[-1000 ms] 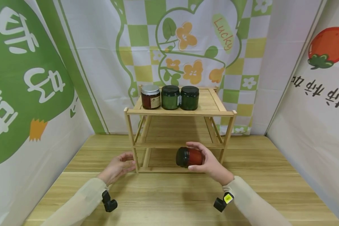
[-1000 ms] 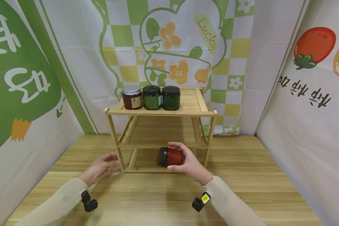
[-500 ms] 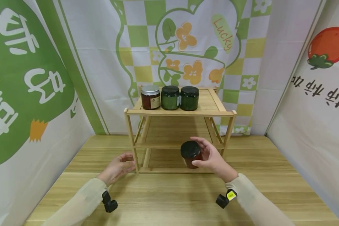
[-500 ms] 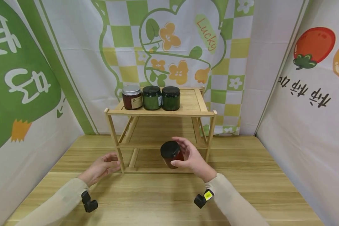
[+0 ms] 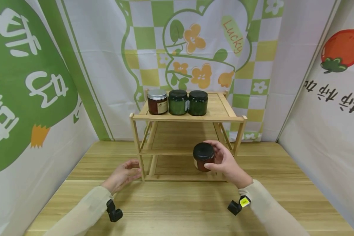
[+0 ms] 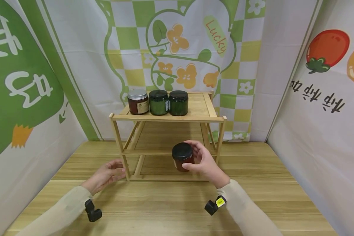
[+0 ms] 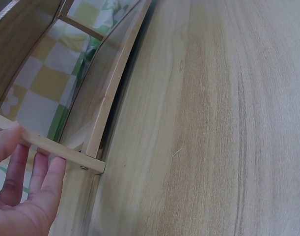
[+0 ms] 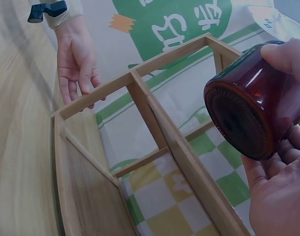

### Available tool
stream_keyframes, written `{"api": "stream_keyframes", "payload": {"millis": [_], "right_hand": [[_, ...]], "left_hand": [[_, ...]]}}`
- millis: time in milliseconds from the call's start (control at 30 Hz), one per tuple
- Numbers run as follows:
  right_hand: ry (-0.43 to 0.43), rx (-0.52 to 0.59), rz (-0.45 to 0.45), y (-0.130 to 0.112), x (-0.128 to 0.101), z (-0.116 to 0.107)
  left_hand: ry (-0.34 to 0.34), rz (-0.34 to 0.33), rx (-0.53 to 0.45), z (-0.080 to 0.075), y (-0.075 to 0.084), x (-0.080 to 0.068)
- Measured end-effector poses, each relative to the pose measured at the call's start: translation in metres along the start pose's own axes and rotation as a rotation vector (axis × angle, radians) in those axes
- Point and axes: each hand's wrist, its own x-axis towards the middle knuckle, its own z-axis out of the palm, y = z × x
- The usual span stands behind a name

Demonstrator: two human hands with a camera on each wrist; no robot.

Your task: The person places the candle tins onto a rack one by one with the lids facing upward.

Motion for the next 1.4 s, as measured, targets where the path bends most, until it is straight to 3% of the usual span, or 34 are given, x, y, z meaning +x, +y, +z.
{"api": "stream_keyframes", "payload": {"millis": [700, 1300, 1400], "right_hand": [[0.048, -0.002, -0.015, -0.022, 0.008, -0.007], [0.104, 0.014, -0.06, -0.067, 0.027, -0.011], [0.124, 0.014, -0.035, -0.078, 0.031, -0.011]], "left_hand": [[0.023, -0.001, 0.018, -0.002, -0.003, 0.002], [0.007, 0.006, 0.01, -0.002, -0.003, 0.003], [0.012, 0.0, 0.01, -0.001, -0.003, 0.002]]}}
